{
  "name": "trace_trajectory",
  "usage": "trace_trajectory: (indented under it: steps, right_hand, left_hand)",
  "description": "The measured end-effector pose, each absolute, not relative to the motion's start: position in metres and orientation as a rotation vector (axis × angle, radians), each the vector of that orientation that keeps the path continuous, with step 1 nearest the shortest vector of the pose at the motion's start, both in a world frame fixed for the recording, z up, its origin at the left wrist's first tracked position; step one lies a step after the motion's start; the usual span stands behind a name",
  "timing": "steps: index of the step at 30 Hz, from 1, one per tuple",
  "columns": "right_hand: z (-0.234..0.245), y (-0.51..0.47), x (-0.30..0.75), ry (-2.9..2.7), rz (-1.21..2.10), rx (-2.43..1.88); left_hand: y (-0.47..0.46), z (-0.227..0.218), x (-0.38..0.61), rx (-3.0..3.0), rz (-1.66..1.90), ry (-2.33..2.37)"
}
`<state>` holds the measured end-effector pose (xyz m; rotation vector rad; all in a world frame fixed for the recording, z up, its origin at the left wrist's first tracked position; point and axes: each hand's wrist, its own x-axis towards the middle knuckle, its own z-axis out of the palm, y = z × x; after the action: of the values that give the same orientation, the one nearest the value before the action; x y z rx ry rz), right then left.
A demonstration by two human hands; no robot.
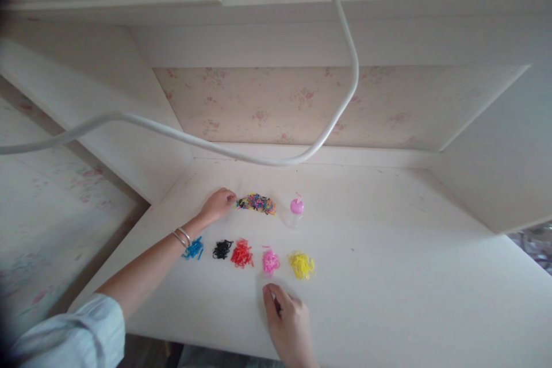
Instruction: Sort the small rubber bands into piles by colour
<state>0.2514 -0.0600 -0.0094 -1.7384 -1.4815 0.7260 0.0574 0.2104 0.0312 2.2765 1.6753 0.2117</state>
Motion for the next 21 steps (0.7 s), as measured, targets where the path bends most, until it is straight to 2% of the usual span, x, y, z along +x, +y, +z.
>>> trace_trajectory:
  steps: [9, 21]
  right_hand:
    - [-0.008, -0.060, 0.251, -1.526, 0.704, -1.755]
    - [-0.005, -0.060, 0.250, -1.512, 0.728, -1.765]
  left_hand:
    - [0.200, 0.028, 0.045, 2.237, 0.112, 1.713]
    - [0.187, 0.026, 0.052, 2.279, 0.171, 1.764]
